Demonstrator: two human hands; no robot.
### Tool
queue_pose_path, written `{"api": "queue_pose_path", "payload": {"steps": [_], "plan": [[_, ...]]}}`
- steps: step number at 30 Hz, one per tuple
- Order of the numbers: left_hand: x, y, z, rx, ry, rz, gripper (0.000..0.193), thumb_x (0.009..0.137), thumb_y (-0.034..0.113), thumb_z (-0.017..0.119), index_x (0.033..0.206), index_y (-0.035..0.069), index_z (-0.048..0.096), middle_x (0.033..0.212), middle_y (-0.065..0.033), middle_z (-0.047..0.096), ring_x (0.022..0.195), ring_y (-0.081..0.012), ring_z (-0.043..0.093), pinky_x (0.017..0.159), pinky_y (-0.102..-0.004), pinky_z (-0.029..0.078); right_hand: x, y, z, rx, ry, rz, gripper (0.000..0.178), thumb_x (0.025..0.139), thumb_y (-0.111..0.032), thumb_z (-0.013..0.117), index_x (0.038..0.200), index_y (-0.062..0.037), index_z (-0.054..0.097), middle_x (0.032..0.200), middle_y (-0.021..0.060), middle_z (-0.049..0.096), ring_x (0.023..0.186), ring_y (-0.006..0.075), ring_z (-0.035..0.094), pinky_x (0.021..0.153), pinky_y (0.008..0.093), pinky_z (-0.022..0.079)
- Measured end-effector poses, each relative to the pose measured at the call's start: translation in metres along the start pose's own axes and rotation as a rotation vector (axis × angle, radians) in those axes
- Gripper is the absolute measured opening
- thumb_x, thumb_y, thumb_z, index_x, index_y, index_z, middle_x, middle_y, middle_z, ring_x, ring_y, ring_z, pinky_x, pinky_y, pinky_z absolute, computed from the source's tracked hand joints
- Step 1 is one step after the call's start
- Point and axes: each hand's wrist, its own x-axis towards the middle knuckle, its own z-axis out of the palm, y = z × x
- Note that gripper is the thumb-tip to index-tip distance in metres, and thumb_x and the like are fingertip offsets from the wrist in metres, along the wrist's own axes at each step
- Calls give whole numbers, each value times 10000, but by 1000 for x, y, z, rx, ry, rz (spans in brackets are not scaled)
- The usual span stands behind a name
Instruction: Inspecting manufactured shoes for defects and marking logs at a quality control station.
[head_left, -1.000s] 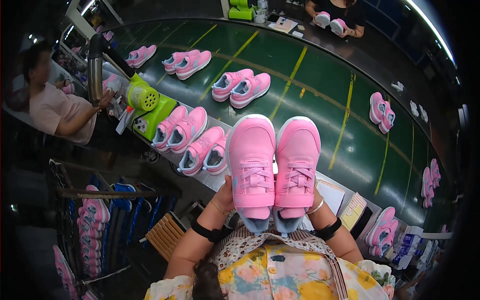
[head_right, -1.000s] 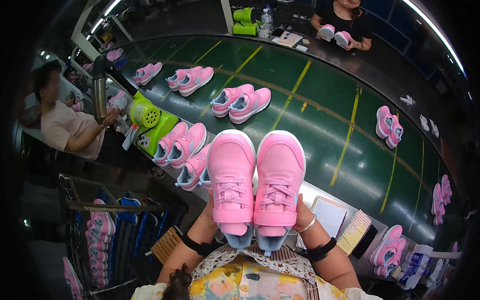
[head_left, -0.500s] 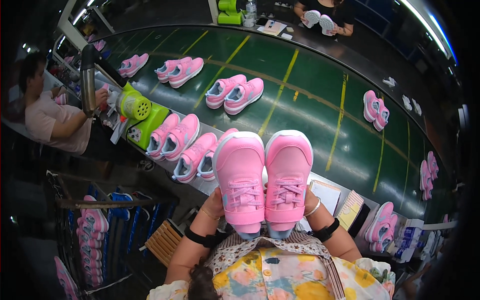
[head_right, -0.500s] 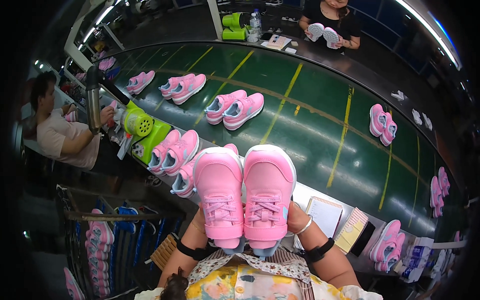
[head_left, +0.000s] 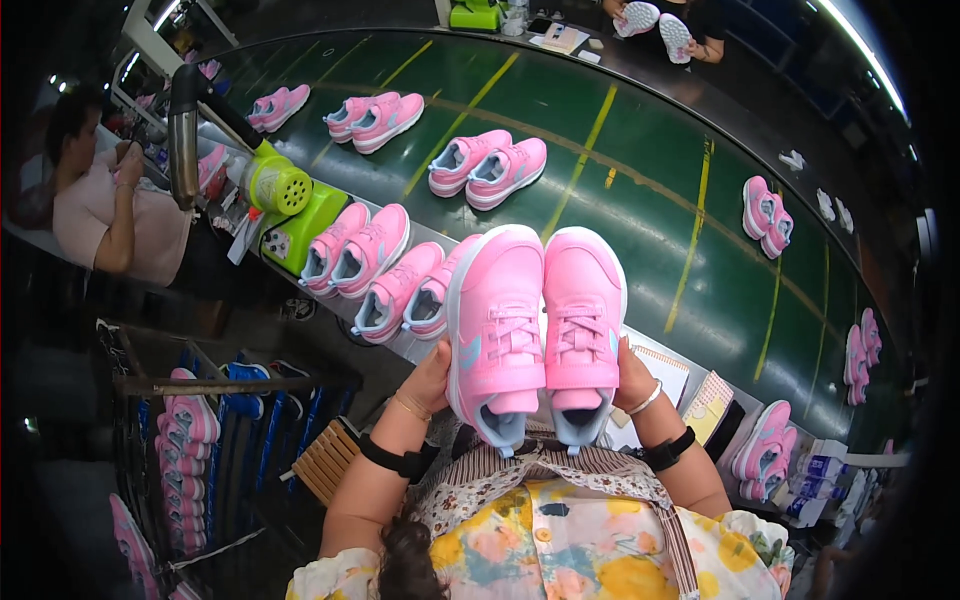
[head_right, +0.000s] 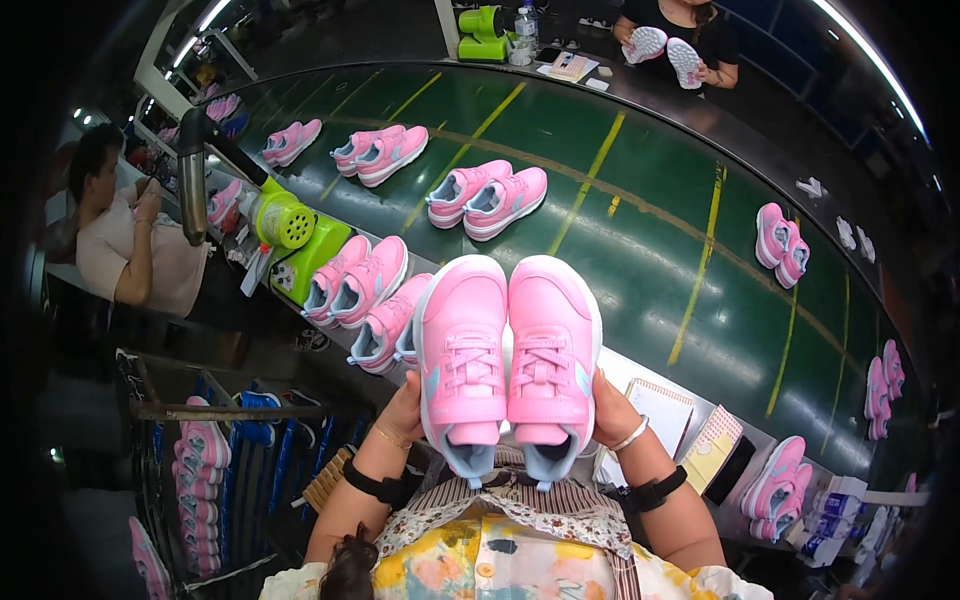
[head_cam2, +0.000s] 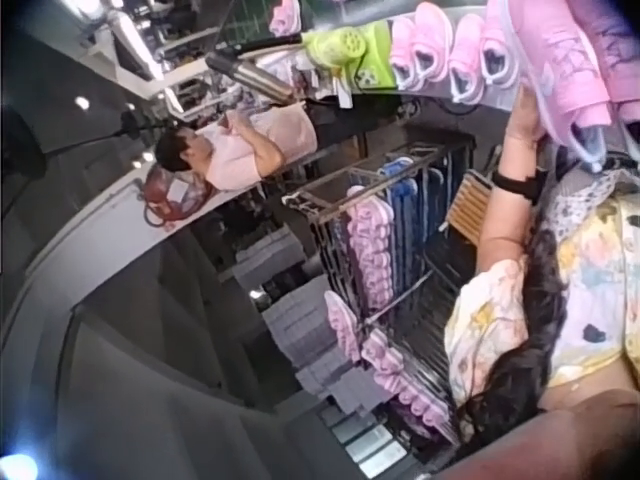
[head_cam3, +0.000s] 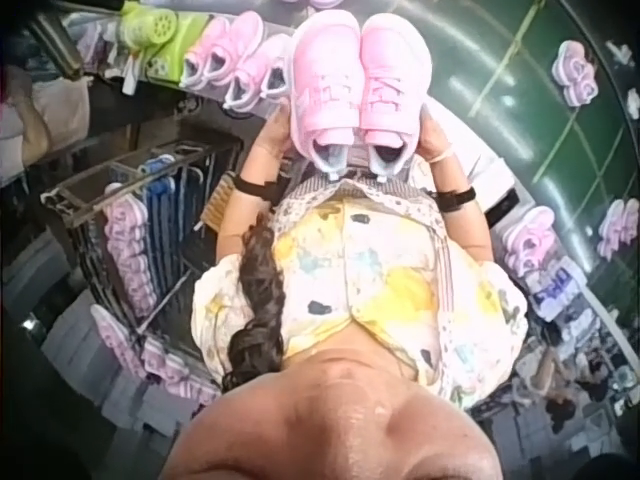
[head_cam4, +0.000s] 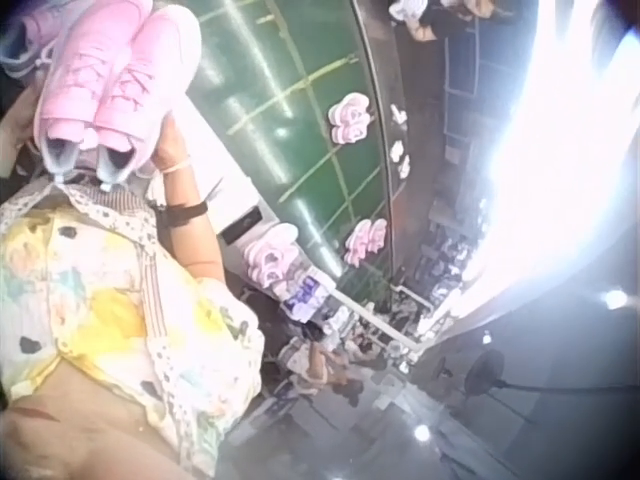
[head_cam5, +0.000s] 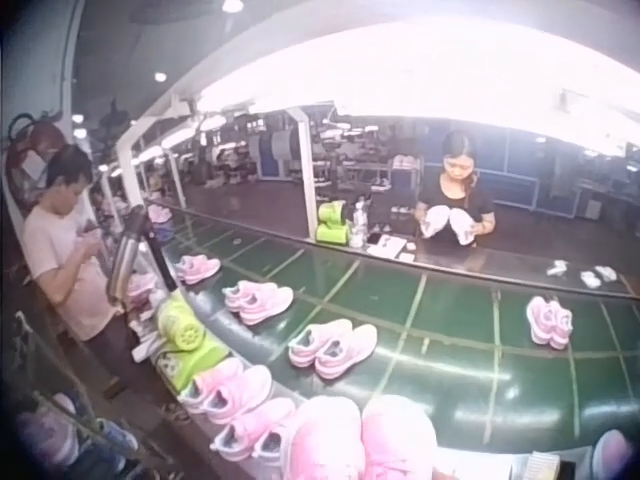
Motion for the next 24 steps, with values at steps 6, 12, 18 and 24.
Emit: {"api": "queue_pose_path", "payload": {"steps": [6, 12, 18, 24], "plan": [[2, -22, -7, -167, 63, -10, 678, 852, 468, 507, 1361, 102, 251, 1296, -70, 417, 1156, -178, 445, 956, -339, 395, 31, 65, -57, -72, 368, 321, 567, 930, -475, 269, 1276, -42, 388, 1208, 103, 511, 1086, 193, 507, 937, 366, 416], [-4, -2, 2, -82, -71, -77, 792, 755, 466, 611, 1335, 36, 284, 1265, -101, 446, 1145, -205, 465, 967, -350, 389, 38, 35, -53, -1234, 648, -107, 427, 856, -220, 526, 1211, -2, 432, 1108, 199, 514, 936, 269, 557, 773, 321, 463], [5, 10, 37, 71, -101, -127, 772, 746, 416, 660, 1309, 13, 319, 1253, -98, 460, 1142, -206, 469, 948, -346, 398, 61, -84, 132, -1147, 191, -579, 633, 789, -419, 604, 1292, -104, 382, 1255, 237, 392, 1156, 352, 411, 942, 446, 349], [-9, 16, 49, 466, -28, -196, 740, 748, 372, 692, 1294, 17, 341, 1217, -68, 481, 1138, -176, 459, 949, -329, 373, 74, -92, 162, -2134, -214, -78, 490, 731, -534, 587, 751, -46, 637, 726, 130, 616, 727, 295, 600, 649, 371, 471]]}}
